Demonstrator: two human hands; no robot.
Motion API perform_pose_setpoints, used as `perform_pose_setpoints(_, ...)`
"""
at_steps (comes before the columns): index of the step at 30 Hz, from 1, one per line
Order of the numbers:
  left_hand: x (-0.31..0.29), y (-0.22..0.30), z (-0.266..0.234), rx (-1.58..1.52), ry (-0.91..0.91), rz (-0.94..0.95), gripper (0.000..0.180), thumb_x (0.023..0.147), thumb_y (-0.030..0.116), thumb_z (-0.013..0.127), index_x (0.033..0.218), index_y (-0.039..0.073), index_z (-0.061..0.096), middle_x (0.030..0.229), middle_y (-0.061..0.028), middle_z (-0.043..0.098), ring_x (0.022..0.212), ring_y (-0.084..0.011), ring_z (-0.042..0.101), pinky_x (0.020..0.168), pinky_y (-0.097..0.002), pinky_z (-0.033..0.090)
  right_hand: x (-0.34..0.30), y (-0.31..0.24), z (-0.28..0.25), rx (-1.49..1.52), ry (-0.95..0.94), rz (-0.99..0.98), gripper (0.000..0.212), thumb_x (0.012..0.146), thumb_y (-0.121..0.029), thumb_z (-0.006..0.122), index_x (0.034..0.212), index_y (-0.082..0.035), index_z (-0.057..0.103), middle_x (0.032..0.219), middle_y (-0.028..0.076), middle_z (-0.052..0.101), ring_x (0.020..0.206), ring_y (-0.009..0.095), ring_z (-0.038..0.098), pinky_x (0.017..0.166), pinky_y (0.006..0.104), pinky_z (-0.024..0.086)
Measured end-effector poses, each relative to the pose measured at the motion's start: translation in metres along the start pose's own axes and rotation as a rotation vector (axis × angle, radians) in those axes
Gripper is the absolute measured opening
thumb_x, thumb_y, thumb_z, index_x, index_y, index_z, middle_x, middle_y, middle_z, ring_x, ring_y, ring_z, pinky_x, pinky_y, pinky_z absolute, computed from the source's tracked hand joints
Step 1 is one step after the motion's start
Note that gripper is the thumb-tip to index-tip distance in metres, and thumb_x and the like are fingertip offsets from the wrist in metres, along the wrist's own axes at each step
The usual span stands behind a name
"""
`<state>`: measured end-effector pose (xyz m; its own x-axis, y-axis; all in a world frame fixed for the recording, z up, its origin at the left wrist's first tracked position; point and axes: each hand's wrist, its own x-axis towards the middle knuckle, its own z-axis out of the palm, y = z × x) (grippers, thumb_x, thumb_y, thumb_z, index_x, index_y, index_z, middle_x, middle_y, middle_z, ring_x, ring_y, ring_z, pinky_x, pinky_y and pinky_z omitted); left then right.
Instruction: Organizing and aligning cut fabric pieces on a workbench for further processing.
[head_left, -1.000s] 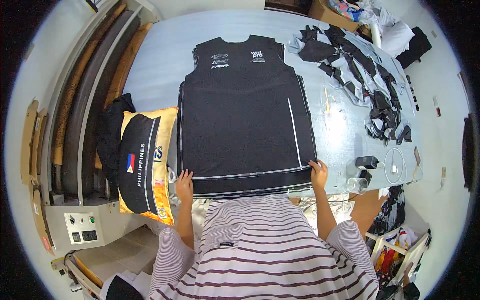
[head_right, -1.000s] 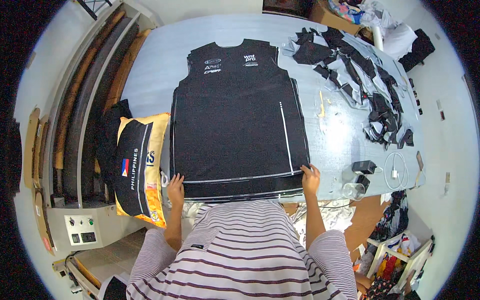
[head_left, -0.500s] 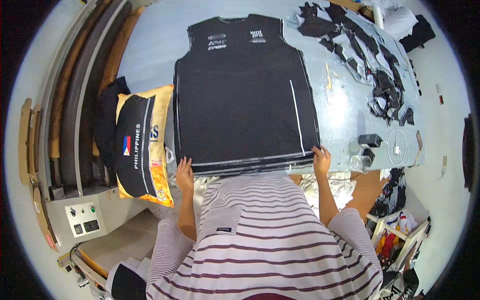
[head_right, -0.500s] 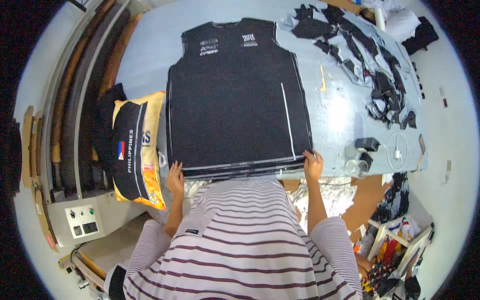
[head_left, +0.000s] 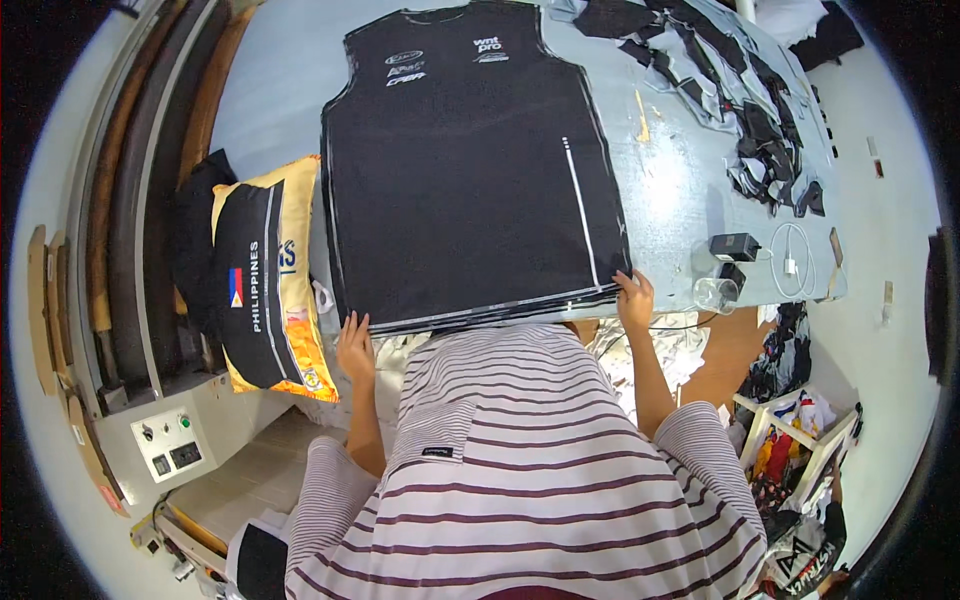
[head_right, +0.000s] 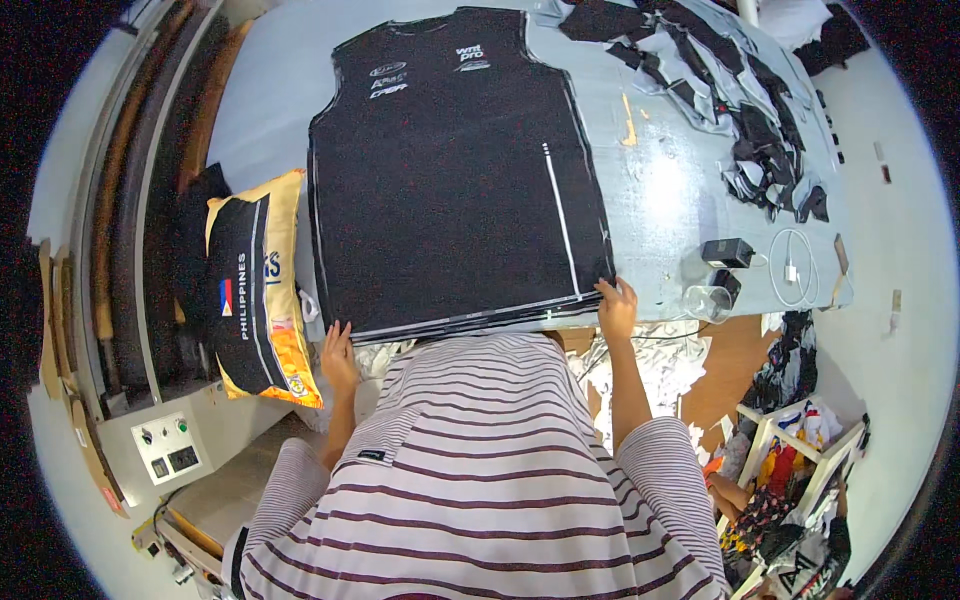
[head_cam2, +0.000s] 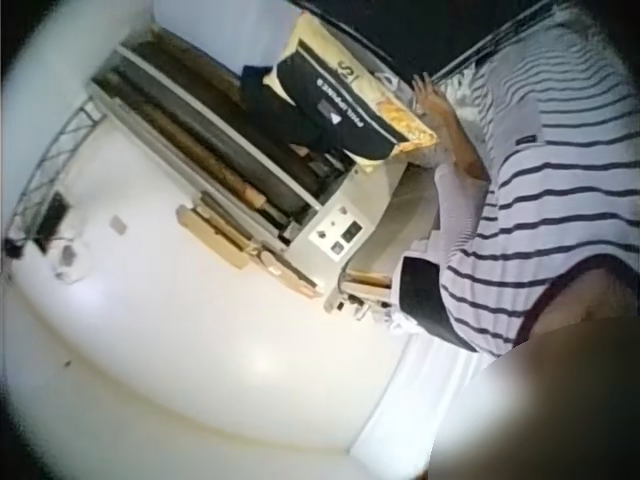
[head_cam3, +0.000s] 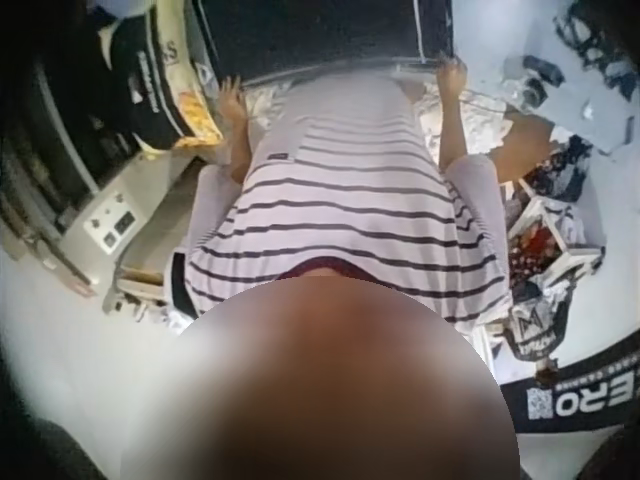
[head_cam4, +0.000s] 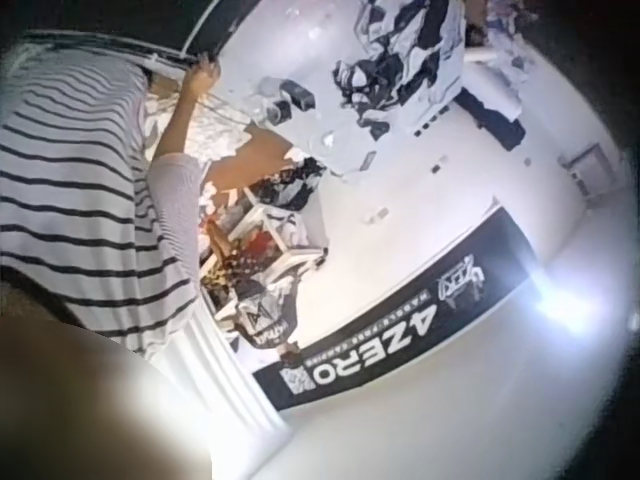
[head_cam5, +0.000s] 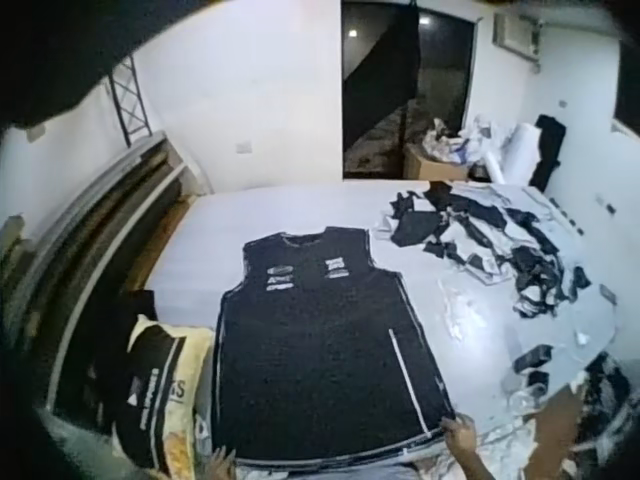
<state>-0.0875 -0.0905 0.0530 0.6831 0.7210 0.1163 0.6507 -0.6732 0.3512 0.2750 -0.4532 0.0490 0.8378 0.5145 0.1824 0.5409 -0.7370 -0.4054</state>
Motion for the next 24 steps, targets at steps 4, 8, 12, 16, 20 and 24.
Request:
perform_pose_setpoints(4,0.006,0.011,-0.013,0.182,0.030,0.071,0.038,0.067,0.003,0.049,0.103,0.010,0.058,0.116,-0.0105,0.050,0.107,-0.0277,0.045,0.088,-0.0357,0.036,0.000,0.006,-0.004,-0.053,-0.043,-0.079,0.027,0.064,0.005,0.049,0.084,-0.009,0.063,0.097,0.007,0.059,0.100,0.030,0.047,0.086,0.0376,0.036)
perform_pose_setpoints(8,0.030,0.033,0.006,0.003,0.078,-0.032,0.043,0.066,0.002,0.047,0.107,0.010,0.055,0.121,-0.0108,0.046,0.110,-0.0298,0.041,0.092,-0.0398,0.030,0.014,-0.007,-0.009,0.040,0.016,-0.077,0.028,0.066,0.004,0.049,0.090,-0.006,0.058,0.097,0.009,0.057,0.099,0.031,0.047,0.085,0.0378,0.036)
perform_pose_setpoints(12,0.083,0.108,0.038,-0.057,0.095,0.165,0.043,0.066,0.002,0.048,0.109,0.008,0.052,0.121,-0.0133,0.044,0.109,-0.0318,0.042,0.090,-0.0407,0.034,0.049,0.007,0.007,0.144,0.106,0.061,0.023,0.071,-0.003,0.053,0.095,-0.005,0.056,0.092,0.011,0.056,0.090,0.030,0.048,0.080,0.0390,0.037)
perform_pose_setpoints(16,0.121,0.215,0.060,-0.235,0.015,0.293,0.039,0.069,0.001,0.047,0.108,0.006,0.052,0.121,-0.0169,0.043,0.109,-0.0331,0.041,0.092,-0.0396,0.032,0.090,0.028,0.014,0.152,0.141,0.034,0.021,0.070,-0.009,0.058,0.091,-0.007,0.058,0.089,0.010,0.054,0.086,0.029,0.047,0.077,0.0383,0.038)
perform_pose_setpoints(20,0.123,0.286,0.096,-0.253,-0.177,0.289,0.045,0.077,0.021,0.054,0.120,0.012,0.043,0.128,-0.0175,0.033,0.116,-0.0374,0.031,0.095,-0.0432,0.028,0.107,0.050,0.021,0.180,0.019,-0.027,0.010,0.066,-0.015,0.062,0.075,-0.011,0.061,0.080,0.008,0.052,0.081,0.028,0.047,0.072,0.0371,0.038)
perform_pose_setpoints(24,0.103,0.312,0.120,-0.021,-0.482,0.080,0.087,0.064,0.057,0.059,0.133,0.023,0.018,0.139,-0.0156,0.007,0.125,-0.0416,0.003,0.088,-0.0673,0.010,0.104,0.072,0.020,0.221,0.060,0.024,0.007,0.068,-0.013,0.062,0.073,-0.007,0.060,0.077,0.008,0.053,0.078,0.026,0.048,0.071,0.0356,0.039)
